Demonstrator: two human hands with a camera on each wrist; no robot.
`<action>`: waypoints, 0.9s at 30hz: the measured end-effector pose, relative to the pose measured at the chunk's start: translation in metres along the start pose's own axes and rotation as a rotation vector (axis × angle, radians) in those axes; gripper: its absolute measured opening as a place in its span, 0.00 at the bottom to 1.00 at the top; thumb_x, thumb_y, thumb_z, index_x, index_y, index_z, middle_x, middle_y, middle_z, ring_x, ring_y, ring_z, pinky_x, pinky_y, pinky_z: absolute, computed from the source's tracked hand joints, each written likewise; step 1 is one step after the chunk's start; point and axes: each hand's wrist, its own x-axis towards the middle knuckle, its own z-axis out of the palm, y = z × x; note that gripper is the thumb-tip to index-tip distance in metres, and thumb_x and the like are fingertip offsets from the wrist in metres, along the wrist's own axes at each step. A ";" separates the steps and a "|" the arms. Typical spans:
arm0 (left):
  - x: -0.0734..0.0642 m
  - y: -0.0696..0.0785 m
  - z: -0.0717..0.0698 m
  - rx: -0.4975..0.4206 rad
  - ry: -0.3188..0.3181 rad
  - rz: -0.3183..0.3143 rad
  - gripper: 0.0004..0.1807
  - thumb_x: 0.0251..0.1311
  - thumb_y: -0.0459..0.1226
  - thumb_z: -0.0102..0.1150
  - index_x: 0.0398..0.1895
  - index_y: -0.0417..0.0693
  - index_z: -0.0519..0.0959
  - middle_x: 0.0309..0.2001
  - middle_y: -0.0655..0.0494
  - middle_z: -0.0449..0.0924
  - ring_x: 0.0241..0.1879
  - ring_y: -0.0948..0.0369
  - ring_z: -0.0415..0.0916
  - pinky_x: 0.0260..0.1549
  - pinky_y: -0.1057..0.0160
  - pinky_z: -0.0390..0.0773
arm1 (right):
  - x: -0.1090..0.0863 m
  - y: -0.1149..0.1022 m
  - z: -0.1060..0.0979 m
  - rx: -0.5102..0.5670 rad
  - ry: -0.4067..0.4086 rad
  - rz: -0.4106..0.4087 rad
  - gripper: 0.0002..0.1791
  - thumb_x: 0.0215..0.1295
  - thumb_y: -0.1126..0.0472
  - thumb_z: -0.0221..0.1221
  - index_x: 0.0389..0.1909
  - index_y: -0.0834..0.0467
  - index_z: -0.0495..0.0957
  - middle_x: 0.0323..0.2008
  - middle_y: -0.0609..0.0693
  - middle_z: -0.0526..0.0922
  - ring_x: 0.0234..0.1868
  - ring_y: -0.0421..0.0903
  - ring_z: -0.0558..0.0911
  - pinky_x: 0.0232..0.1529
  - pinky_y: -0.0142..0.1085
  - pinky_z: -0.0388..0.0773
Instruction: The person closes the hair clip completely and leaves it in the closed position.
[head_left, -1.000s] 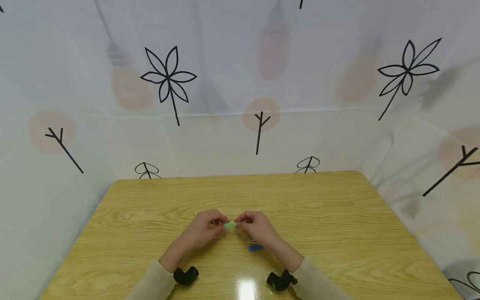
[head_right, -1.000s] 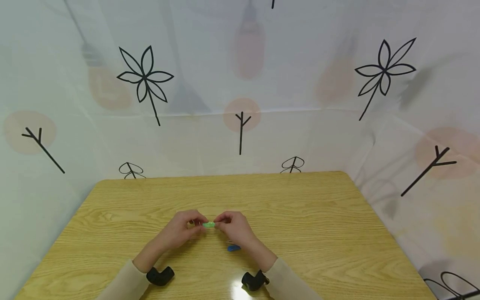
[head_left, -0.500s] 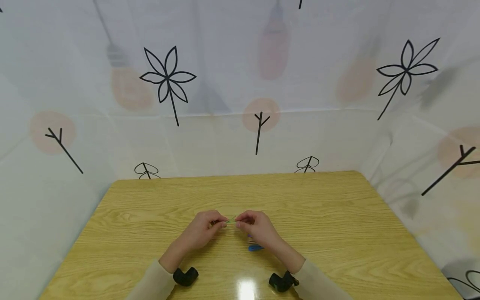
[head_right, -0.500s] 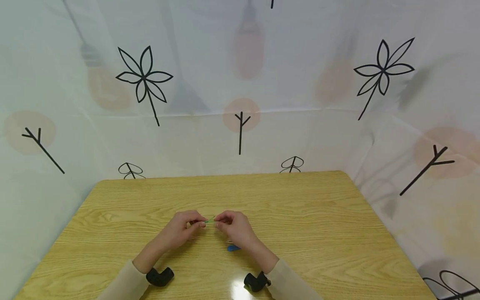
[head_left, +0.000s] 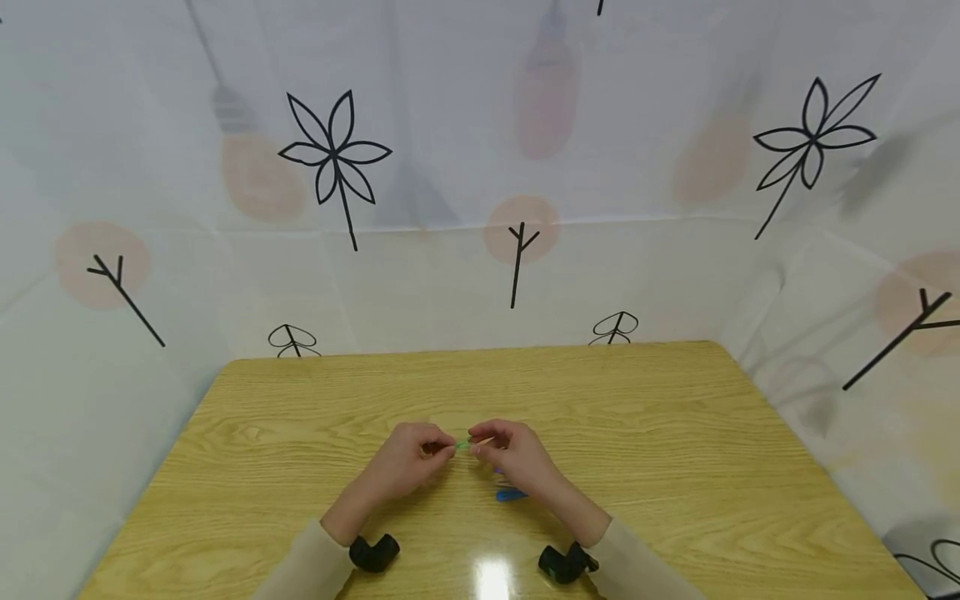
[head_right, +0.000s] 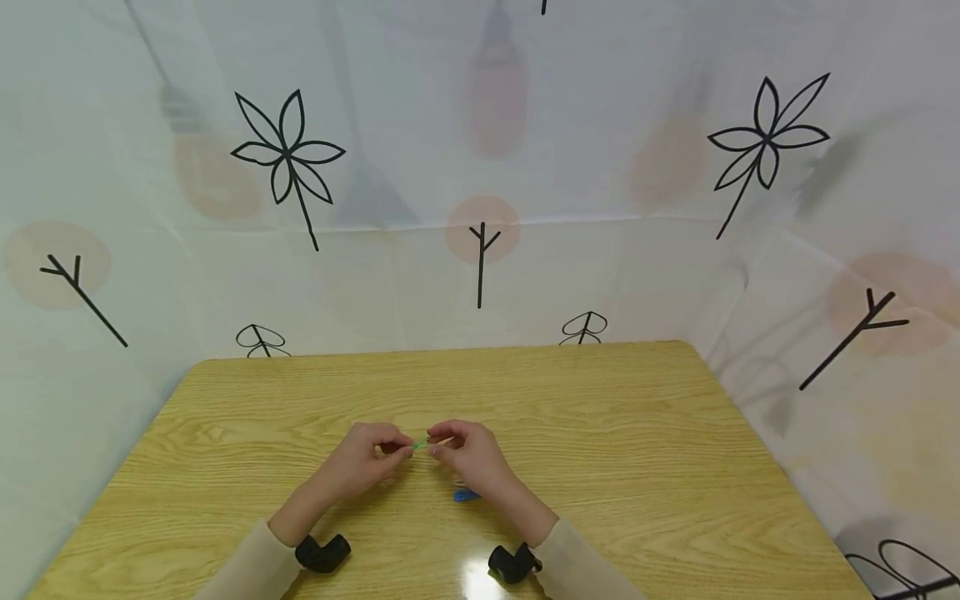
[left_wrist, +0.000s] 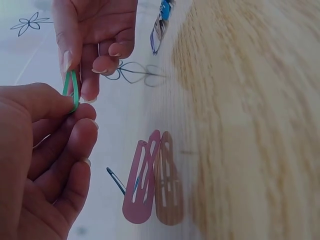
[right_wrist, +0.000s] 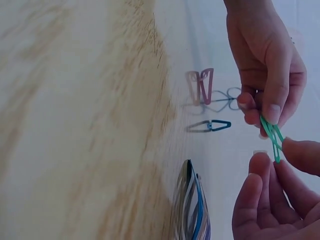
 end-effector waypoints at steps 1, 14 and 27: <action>0.000 0.000 0.000 0.000 0.006 -0.002 0.07 0.68 0.35 0.62 0.41 0.43 0.87 0.36 0.63 0.83 0.35 0.68 0.79 0.34 0.65 0.80 | 0.000 0.000 0.000 0.006 -0.003 0.000 0.15 0.68 0.65 0.63 0.52 0.68 0.81 0.47 0.58 0.84 0.40 0.58 0.82 0.33 0.44 0.80; 0.001 0.005 0.002 0.032 0.055 0.009 0.05 0.64 0.32 0.63 0.37 0.45 0.88 0.33 0.65 0.83 0.31 0.69 0.77 0.32 0.66 0.79 | 0.003 0.008 -0.002 0.010 -0.013 0.021 0.18 0.65 0.60 0.67 0.51 0.67 0.82 0.41 0.53 0.86 0.37 0.50 0.81 0.31 0.40 0.78; 0.003 0.007 0.001 -0.010 0.031 0.019 0.08 0.70 0.39 0.59 0.40 0.48 0.85 0.34 0.65 0.81 0.32 0.68 0.76 0.33 0.65 0.78 | 0.004 0.012 -0.005 0.010 -0.025 -0.004 0.11 0.68 0.60 0.64 0.46 0.63 0.84 0.37 0.55 0.86 0.39 0.51 0.84 0.34 0.40 0.80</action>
